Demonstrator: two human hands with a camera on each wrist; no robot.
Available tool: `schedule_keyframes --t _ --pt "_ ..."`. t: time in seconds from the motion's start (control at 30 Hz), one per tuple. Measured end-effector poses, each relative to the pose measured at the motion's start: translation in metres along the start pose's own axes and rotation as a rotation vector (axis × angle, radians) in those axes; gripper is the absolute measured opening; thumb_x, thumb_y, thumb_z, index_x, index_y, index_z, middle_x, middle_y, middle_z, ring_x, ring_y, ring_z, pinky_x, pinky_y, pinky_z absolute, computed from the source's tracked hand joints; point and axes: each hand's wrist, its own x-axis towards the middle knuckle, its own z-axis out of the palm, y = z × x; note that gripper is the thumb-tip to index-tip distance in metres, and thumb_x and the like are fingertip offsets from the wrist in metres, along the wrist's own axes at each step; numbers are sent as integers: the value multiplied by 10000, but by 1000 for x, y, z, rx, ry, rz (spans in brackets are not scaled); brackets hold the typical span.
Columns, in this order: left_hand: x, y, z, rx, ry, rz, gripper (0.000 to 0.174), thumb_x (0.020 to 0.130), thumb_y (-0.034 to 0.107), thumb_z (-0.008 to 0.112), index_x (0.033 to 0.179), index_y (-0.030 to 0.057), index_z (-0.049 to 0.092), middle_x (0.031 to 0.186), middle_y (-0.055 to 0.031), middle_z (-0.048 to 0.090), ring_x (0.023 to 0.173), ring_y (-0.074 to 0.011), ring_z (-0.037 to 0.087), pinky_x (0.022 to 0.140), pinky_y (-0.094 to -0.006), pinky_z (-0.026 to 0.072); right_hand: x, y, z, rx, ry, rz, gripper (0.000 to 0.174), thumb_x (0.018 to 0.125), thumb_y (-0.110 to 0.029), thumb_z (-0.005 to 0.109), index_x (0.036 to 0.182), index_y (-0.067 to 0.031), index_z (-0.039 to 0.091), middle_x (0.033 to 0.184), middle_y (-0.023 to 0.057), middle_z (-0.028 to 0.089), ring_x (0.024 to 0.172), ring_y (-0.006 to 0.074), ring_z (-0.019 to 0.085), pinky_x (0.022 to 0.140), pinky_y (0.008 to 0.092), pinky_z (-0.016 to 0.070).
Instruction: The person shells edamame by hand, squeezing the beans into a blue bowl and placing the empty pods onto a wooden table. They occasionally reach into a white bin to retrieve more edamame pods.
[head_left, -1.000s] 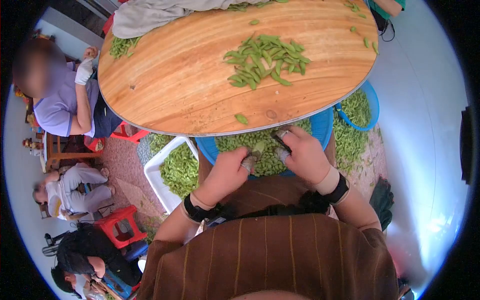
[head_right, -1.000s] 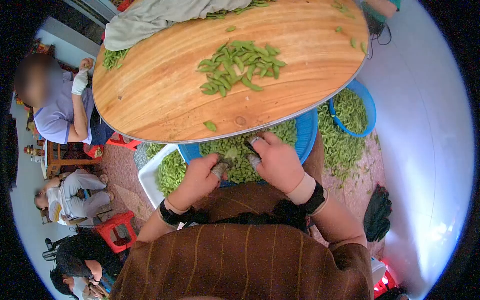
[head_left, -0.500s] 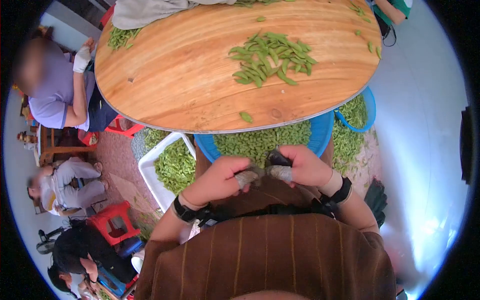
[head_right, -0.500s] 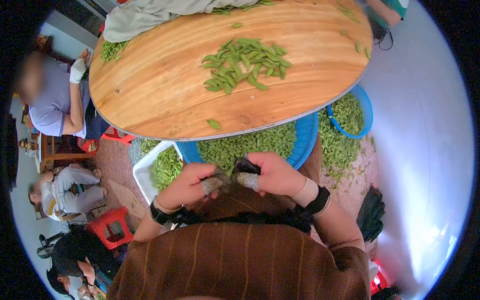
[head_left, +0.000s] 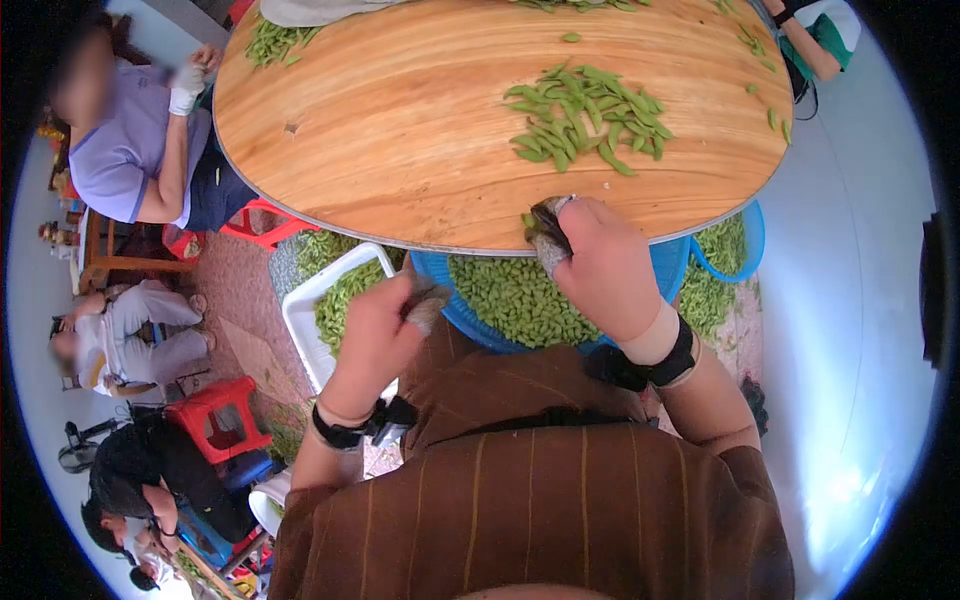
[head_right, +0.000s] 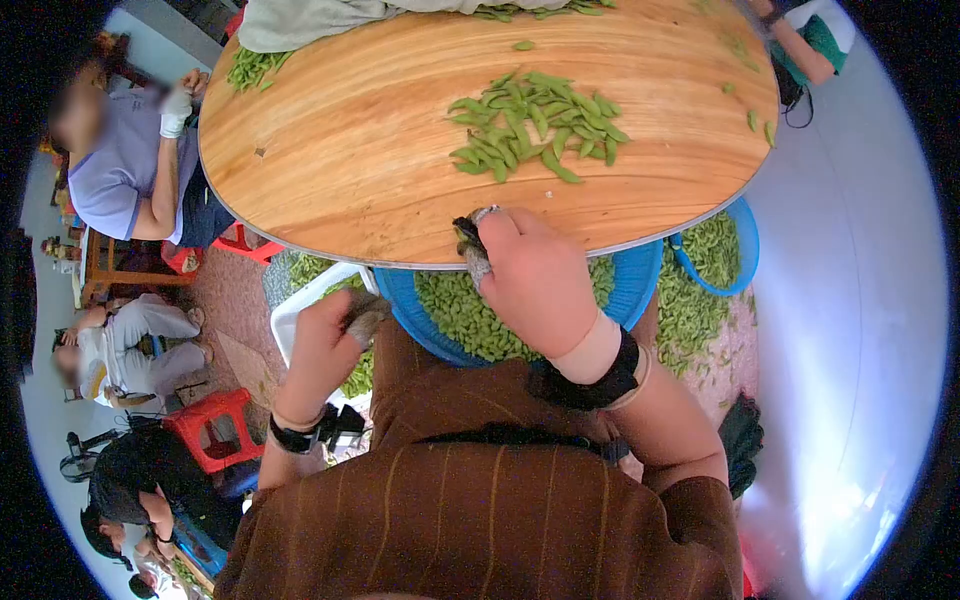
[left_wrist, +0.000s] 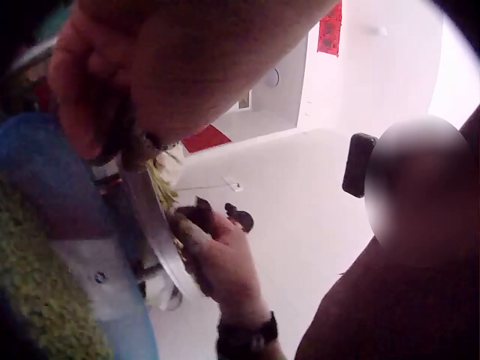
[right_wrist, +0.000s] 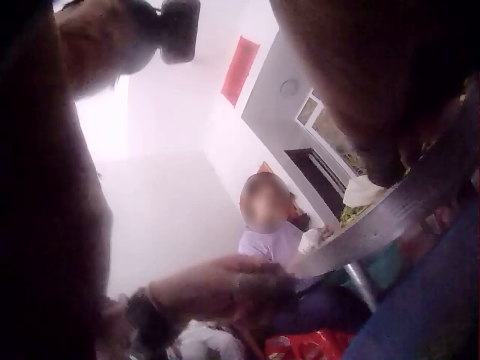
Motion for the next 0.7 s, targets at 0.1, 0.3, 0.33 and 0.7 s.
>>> schedule_keyframes --t 0.1,0.3,0.33,0.7 --pt "17 28 20 -243 -75 14 160 906 112 542 969 -13 619 723 -69 639 625 -108 596 556 -247 483 0 -3 -3 -60 -33 22 207 690 -64 643 860 -15 535 808 176 573 752 378 576 618 443 462" --pt "40 58 46 -710 -368 -245 204 927 107 447 973 -3 612 750 -47 634 597 -86 597 494 -218 452 -28 -8 -18 52 -81 60 196 671 -36 645 831 -9 536 803 185 570 763 402 563 617 440 467" --pt "41 59 50 -772 -337 -234 207 929 109 442 984 -1 609 752 -44 629 594 -86 594 495 -217 452 -31 -3 -20 145 -111 114 186 691 -33 645 847 -6 549 804 175 585 745 367 581 620 411 473" --pt "36 59 52 -1226 -587 -437 191 968 208 458 986 60 579 690 -8 597 547 -83 540 470 -198 377 -31 16 -36 698 -331 473 139 802 -87 632 911 -7 602 730 78 615 658 146 547 617 311 456"
